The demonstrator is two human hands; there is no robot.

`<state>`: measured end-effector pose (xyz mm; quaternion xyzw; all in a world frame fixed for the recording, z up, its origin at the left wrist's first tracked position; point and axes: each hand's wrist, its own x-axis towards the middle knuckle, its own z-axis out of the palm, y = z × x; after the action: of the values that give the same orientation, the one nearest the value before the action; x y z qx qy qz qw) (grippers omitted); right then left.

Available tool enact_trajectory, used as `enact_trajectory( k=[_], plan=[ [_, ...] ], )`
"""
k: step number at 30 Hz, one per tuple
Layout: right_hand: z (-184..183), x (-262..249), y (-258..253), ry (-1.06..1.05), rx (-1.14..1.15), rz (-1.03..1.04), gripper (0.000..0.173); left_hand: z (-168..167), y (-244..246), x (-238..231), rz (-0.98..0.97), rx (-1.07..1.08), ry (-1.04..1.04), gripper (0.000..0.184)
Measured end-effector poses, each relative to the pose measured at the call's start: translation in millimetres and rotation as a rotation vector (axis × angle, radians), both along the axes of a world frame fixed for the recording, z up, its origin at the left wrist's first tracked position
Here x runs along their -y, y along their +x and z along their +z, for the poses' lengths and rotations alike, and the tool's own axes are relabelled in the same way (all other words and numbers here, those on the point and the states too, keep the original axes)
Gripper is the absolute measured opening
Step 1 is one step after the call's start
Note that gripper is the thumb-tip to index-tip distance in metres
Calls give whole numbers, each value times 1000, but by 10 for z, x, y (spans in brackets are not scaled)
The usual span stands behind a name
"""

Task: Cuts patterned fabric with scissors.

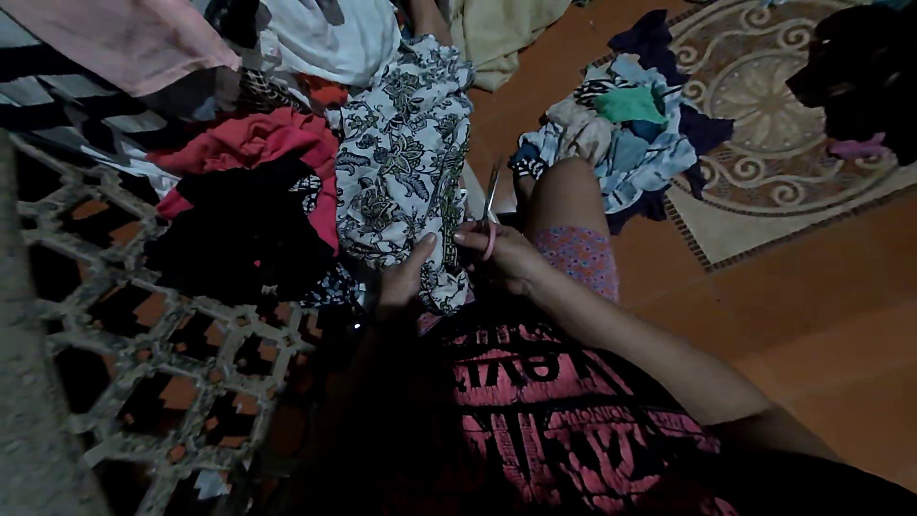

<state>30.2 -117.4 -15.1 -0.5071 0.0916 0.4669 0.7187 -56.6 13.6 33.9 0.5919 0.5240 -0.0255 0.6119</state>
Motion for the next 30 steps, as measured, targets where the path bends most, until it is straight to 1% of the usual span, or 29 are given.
enact_trajectory(
  k=[1, 2, 3, 5, 8, 12, 16, 20, 25, 30],
  plan=[
    [29, -18, 15, 6, -32, 2, 8, 7, -5, 0, -33, -4, -9, 43],
    [48, -32, 26, 6, -56, 8, 7, -6, -12, 6, -46, 9, -19, 37],
    [62, -46, 31, 3, -75, -1, 9, -19, -15, 13, -50, 25, -34, 32],
    [57, -73, 25, 4, -78, -43, 14, -9, -6, 28, -45, 9, -47, 28],
    [47, -80, 34, 15, -38, -73, 18, 42, 17, 38, -83, -73, -16, 30],
    [95, -66, 44, -64, 70, -146, 26, 44, 27, 49, -109, -92, 7, 34],
    [116, -52, 47, -105, 130, -190, 32, 99, 34, 58, -129, -133, 12, 34],
    [101, -47, 41, -96, 139, -210, 30, 110, 48, 51, -158, -171, 16, 38],
    [99, -37, 35, -75, 146, -222, 29, 100, 49, 64, -128, -140, -7, 37],
    [137, -28, 17, -83, 149, -192, 28, 67, 8, 44, -179, -72, -21, 29]
  ],
)
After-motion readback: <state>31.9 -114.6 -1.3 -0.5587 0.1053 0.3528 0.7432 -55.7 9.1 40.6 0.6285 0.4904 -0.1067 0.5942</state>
